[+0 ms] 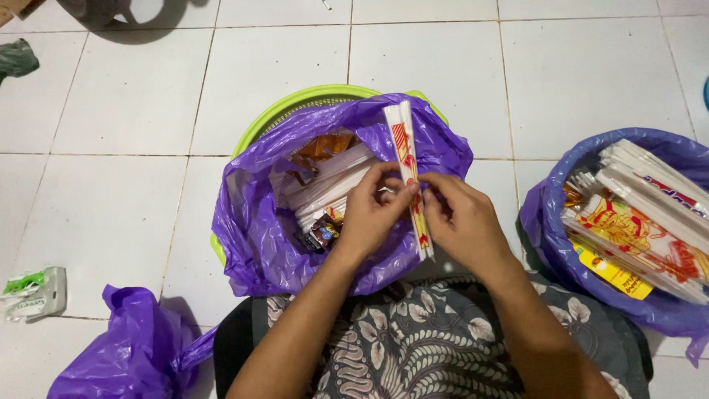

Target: The person sorts food packets and wrapped items into two separate bins by hand while sitting on the floor.

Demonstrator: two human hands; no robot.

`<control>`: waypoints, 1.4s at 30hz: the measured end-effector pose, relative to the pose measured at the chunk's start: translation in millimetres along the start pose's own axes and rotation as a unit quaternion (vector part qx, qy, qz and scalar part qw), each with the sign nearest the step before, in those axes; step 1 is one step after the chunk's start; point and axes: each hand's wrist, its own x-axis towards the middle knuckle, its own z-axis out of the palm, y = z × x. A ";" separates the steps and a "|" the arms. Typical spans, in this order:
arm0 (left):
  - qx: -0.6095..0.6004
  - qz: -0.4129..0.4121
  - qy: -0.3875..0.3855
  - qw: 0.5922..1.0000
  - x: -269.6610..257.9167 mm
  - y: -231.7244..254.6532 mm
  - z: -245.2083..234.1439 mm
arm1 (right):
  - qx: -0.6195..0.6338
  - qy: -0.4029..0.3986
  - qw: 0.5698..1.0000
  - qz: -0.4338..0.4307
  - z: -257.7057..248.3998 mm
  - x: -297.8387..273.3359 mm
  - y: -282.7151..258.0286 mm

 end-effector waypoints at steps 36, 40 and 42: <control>0.358 0.037 -0.127 0.924 -0.5 105.7 -72.4 | -0.335 -0.134 0.932 0.047 7.7 0.4 35.9; 0.352 0.015 -0.022 0.936 1.8 102.6 -76.5 | -0.324 -0.126 0.931 0.113 0.5 4.9 30.6; 0.355 0.176 0.111 0.911 1.2 99.0 -75.2 | -0.304 -0.102 0.935 0.149 -4.4 6.2 27.6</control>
